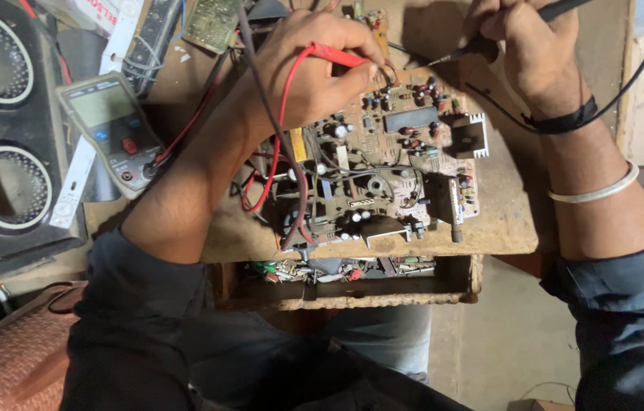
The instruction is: The person uses a multimeter to test various points on a circuit board. They repeatedly touch the red and black probes to different components and solder points while the multimeter display is visible on the table.
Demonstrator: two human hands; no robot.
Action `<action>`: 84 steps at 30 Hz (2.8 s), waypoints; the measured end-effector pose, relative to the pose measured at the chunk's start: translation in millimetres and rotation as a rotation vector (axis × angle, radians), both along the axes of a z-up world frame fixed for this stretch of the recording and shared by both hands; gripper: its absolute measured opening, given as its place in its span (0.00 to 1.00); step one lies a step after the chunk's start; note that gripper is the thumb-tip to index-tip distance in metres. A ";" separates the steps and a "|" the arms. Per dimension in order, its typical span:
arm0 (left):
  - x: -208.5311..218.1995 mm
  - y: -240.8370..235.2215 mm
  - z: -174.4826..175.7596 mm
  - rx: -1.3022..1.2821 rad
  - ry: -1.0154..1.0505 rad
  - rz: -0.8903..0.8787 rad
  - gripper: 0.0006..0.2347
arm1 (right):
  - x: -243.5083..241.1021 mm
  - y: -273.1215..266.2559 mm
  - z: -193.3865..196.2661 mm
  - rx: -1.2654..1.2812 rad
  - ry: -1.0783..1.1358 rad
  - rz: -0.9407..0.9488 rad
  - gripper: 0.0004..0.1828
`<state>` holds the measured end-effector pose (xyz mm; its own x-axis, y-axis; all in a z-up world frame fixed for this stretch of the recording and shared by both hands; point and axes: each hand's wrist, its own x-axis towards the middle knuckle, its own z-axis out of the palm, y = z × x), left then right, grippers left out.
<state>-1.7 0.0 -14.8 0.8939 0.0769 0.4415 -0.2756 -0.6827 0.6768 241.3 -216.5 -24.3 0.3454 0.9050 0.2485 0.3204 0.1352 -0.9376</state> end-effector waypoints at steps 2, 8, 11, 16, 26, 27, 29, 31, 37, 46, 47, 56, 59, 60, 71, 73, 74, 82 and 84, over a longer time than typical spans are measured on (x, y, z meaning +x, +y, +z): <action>0.0 -0.9 2.1 0.106 -0.061 0.024 0.04 | 2.3 -3.7 -6.6 -0.011 0.121 -0.095 0.09; -0.6 -2.0 13.5 -0.030 0.071 -0.014 0.06 | 26.3 -13.0 -35.2 -0.078 0.082 -0.109 0.12; -0.3 -4.7 18.5 -0.032 0.090 0.006 0.06 | 41.5 -10.8 -53.4 0.064 0.077 -0.100 0.08; -0.2 -7.3 23.8 -0.047 0.119 0.006 0.06 | 52.9 -8.8 -61.9 0.240 -0.422 -0.115 0.03; 0.4 -10.7 33.8 -0.066 0.278 0.049 0.08 | 12.4 2.7 -15.6 0.110 -0.043 -0.082 0.11; 0.9 -11.8 35.6 -0.050 0.244 0.037 0.08 | 9.3 4.6 -9.1 0.143 -0.052 -0.079 0.10; 2.1 -13.1 39.1 -0.026 0.172 -0.007 0.07 | 3.0 4.6 4.0 0.381 -0.611 -0.140 0.07; 3.9 -16.5 41.7 -0.036 0.266 0.051 0.08 | -0.1 4.6 17.9 0.541 -1.146 -0.145 0.09; 5.6 -24.0 49.9 -0.065 0.346 0.099 0.08 | 1.5 9.5 35.3 0.320 -0.555 0.050 0.14; 10.6 -26.6 43.1 -0.042 0.406 0.158 0.09 | 4.6 13.8 20.8 0.209 -0.369 0.004 0.17; 10.8 -26.1 42.7 -0.042 0.411 0.157 0.09 | 5.3 13.7 20.4 0.220 -0.376 0.005 0.17; 9.6 -26.3 43.9 -0.020 0.410 0.162 0.08 | 5.5 15.8 17.8 0.230 -0.347 0.014 0.15; 11.3 -27.1 44.7 -0.021 0.426 0.175 0.09 | 6.1 16.5 17.7 0.221 -0.397 -0.005 0.14; 10.3 -27.8 44.6 -0.031 0.439 0.186 0.09 | 5.7 16.5 17.4 0.224 -0.391 -0.001 0.14; 11.8 -27.1 46.4 -0.050 0.334 0.097 0.08 | 3.6 11.3 23.2 0.197 -0.335 0.011 0.15; 10.0 -25.2 48.3 -0.065 0.322 0.084 0.08 | 5.1 8.6 23.4 0.216 -0.346 0.057 0.14; 7.8 -24.2 49.5 -0.063 0.328 0.079 0.08 | 5.0 8.0 21.8 0.227 -0.346 0.082 0.14; 5.7 -18.8 47.0 -0.083 0.350 0.088 0.09 | 19.3 14.0 -5.9 0.144 -0.363 0.005 0.14; 4.8 -17.6 45.6 -0.084 0.366 0.102 0.09 | 20.1 14.3 -6.3 0.156 -0.378 0.012 0.14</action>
<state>3.1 -17.6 30.7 0.9772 0.1955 0.0833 0.0605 -0.6317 0.7728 261.3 -202.2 -30.6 0.1928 0.8499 0.4903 0.6362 0.2722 -0.7219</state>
